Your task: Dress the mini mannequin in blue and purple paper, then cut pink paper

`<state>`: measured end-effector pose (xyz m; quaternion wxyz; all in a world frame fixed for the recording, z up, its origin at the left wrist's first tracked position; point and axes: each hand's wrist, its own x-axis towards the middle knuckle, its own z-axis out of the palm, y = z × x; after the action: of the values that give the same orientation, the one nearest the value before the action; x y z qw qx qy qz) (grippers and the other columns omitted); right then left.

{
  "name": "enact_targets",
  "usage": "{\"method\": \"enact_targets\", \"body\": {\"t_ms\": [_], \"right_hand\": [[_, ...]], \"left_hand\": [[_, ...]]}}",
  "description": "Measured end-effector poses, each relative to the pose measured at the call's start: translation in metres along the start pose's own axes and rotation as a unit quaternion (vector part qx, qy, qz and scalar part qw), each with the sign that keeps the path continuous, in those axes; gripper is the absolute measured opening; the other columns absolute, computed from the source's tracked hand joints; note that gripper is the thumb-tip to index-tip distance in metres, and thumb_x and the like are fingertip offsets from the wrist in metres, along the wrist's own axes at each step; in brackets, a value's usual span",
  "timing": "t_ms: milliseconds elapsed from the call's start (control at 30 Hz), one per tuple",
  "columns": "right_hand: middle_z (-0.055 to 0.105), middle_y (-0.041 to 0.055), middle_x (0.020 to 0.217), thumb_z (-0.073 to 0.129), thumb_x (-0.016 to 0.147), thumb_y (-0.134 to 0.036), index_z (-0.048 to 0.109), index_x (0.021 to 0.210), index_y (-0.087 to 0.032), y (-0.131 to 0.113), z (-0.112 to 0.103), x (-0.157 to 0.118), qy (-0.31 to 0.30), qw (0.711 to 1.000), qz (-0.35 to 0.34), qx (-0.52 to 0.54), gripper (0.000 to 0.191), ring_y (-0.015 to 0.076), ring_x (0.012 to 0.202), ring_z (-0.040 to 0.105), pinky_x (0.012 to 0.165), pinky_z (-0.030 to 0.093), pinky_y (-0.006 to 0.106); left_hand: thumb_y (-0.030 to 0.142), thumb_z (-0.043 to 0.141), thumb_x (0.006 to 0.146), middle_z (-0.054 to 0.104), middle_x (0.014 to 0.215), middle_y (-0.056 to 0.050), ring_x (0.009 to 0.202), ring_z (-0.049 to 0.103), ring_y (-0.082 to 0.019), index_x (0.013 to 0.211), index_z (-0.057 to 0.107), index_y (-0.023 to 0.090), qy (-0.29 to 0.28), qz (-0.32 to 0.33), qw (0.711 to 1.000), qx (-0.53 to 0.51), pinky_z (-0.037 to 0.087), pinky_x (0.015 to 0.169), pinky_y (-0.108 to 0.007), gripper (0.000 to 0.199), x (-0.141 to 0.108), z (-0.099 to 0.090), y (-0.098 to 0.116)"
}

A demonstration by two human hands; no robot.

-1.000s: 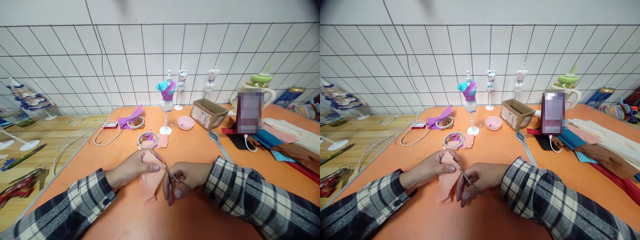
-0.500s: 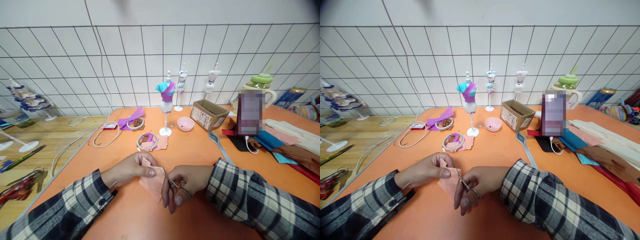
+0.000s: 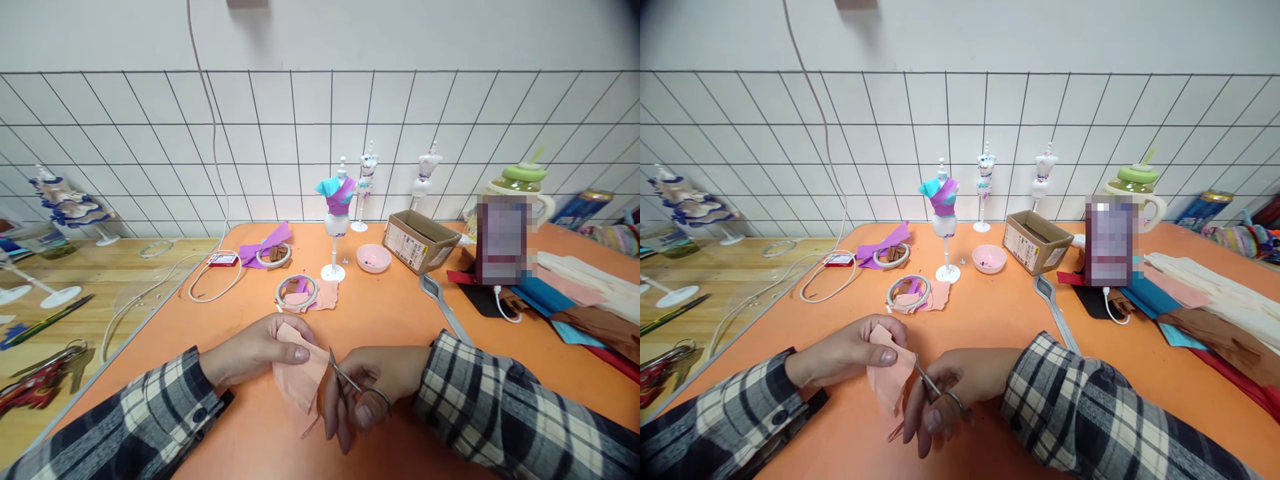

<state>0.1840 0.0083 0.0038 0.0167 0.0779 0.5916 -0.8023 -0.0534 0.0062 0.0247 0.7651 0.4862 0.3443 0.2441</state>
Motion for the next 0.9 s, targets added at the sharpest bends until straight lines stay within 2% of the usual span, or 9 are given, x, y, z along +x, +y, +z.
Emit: {"method": "enact_targets", "body": {"t_ms": [200, 333, 400, 500, 567, 667, 767, 900], "right_hand": [[0.067, 0.006, 0.086, 0.079, 0.071, -0.05, 0.066, 0.101, -0.01, 0.007, 0.003, 0.002, 0.007, 1.0, 0.003, 0.02, 0.052, 0.0116, 0.075, 0.062, 0.073, 0.048, 0.022], [0.066, 0.0052, 0.085, 0.08, 0.067, -0.051, 0.067, 0.098, -0.01, 0.004, 0.009, 0.004, 0.023, 1.0, 0.002, 0.019, 0.054, 0.0094, 0.074, 0.06, 0.072, 0.047, 0.019], [0.066, 0.0051, 0.085, 0.081, 0.066, -0.053, 0.067, 0.098, -0.01, 0.003, 0.011, 0.005, 0.025, 1.0, 0.002, 0.019, 0.055, 0.009, 0.074, 0.059, 0.072, 0.047, 0.019], [0.065, 0.005, 0.085, 0.081, 0.064, -0.054, 0.068, 0.097, -0.01, 0.004, 0.012, 0.006, 0.018, 0.999, 0.01, 0.027, 0.056, 0.0097, 0.073, 0.059, 0.072, 0.047, 0.02], [0.065, 0.0052, 0.085, 0.082, 0.063, -0.054, 0.068, 0.097, -0.01, 0.004, 0.013, 0.006, 0.015, 0.999, 0.012, 0.028, 0.057, 0.0106, 0.075, 0.06, 0.073, 0.047, 0.021], [0.065, 0.0048, 0.084, 0.081, 0.064, -0.054, 0.067, 0.097, -0.01, 0.002, 0.013, 0.005, 0.016, 0.999, 0.019, 0.026, 0.057, 0.011, 0.076, 0.06, 0.072, 0.047, 0.021], [0.065, 0.0039, 0.082, 0.079, 0.066, -0.056, 0.068, 0.099, -0.01, 0.001, 0.013, 0.003, -0.002, 1.0, 0.022, 0.014, 0.058, 0.0103, 0.074, 0.059, 0.072, 0.046, 0.02], [0.065, 0.0034, 0.079, 0.076, 0.07, -0.057, 0.068, 0.103, -0.009, 0.003, 0.013, 0.004, -0.02, 1.0, 0.023, -0.001, 0.059, 0.0091, 0.07, 0.058, 0.064, 0.045, 0.017]], "left_hand": [[0.027, 0.083, 0.071, 0.075, 0.089, -0.006, 0.075, 0.066, -0.015, 0.091, 0.074, 0.015, -0.036, -0.005, 0.999, -0.002, 0.048, 0.07, -0.023, 0.025, -0.001, 0.002, 0.002], [0.036, 0.087, 0.065, 0.074, 0.096, -0.008, 0.083, 0.067, -0.017, 0.097, 0.072, 0.015, -0.047, 0.022, 0.999, -0.013, 0.049, 0.074, -0.024, 0.042, 0.0, 0.004, -0.001], [0.036, 0.089, 0.062, 0.074, 0.092, -0.006, 0.08, 0.067, -0.016, 0.097, 0.071, 0.016, -0.039, 0.019, 0.999, -0.005, 0.048, 0.071, -0.022, 0.044, 0.001, 0.005, -0.003], [0.034, 0.087, 0.065, 0.074, 0.078, -0.003, 0.068, 0.065, -0.013, 0.087, 0.074, 0.016, -0.021, -0.002, 0.999, 0.036, 0.046, 0.062, -0.02, 0.031, 0.001, 0.007, -0.004], [0.034, 0.084, 0.07, 0.074, 0.073, -0.004, 0.062, 0.064, -0.013, 0.081, 0.076, 0.015, -0.035, -0.017, 0.997, 0.064, 0.046, 0.058, -0.02, 0.023, 0.0, 0.008, -0.004], [0.035, 0.082, 0.072, 0.075, 0.07, -0.004, 0.057, 0.063, -0.012, 0.078, 0.078, 0.016, -0.057, -0.031, 0.994, 0.085, 0.045, 0.055, -0.02, 0.021, 0.0, 0.007, -0.002], [0.035, 0.084, 0.069, 0.074, 0.07, -0.002, 0.057, 0.062, -0.011, 0.078, 0.078, 0.018, -0.052, -0.035, 0.993, 0.101, 0.045, 0.056, -0.019, 0.02, -0.001, 0.005, 0.0], [0.037, 0.084, 0.067, 0.074, 0.07, -0.001, 0.057, 0.061, -0.011, 0.077, 0.078, 0.018, -0.056, -0.041, 0.988, 0.135, 0.044, 0.056, -0.019, 0.022, -0.002, 0.002, -0.001]]}}
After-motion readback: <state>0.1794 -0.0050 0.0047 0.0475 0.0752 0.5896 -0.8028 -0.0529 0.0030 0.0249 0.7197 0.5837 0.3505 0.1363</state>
